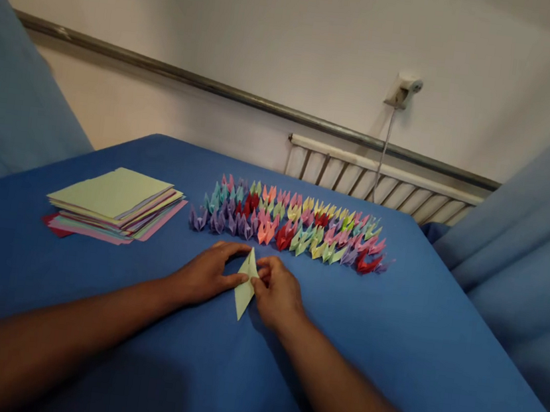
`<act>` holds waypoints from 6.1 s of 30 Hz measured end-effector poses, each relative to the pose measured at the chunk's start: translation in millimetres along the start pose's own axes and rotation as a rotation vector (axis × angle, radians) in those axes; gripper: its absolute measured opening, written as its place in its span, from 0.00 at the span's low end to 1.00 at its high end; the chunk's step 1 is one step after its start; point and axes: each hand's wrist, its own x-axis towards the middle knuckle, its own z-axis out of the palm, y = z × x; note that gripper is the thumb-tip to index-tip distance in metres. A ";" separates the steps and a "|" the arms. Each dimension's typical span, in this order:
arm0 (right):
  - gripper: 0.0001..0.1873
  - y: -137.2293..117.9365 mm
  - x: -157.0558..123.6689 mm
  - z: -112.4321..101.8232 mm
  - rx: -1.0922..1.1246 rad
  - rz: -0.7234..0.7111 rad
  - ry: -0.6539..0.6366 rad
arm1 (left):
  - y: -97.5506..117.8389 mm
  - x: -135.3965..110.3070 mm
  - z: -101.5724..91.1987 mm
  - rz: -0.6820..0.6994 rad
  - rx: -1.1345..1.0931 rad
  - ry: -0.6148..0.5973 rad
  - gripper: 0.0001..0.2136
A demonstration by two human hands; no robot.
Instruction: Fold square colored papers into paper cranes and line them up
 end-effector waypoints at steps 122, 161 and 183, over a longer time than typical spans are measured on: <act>0.17 -10.0 4.4 -32.3 0.408 -0.103 0.006 | 32.1 16.2 0.2 -0.710 -1.446 0.124 0.07; 0.18 -9.2 8.8 -27.1 0.446 -0.108 0.090 | 22.6 17.5 -0.4 -0.670 -1.472 0.025 0.10; 0.13 -5.4 9.9 -26.2 0.404 -0.165 0.155 | 24.5 16.5 1.1 -0.600 -1.406 0.039 0.11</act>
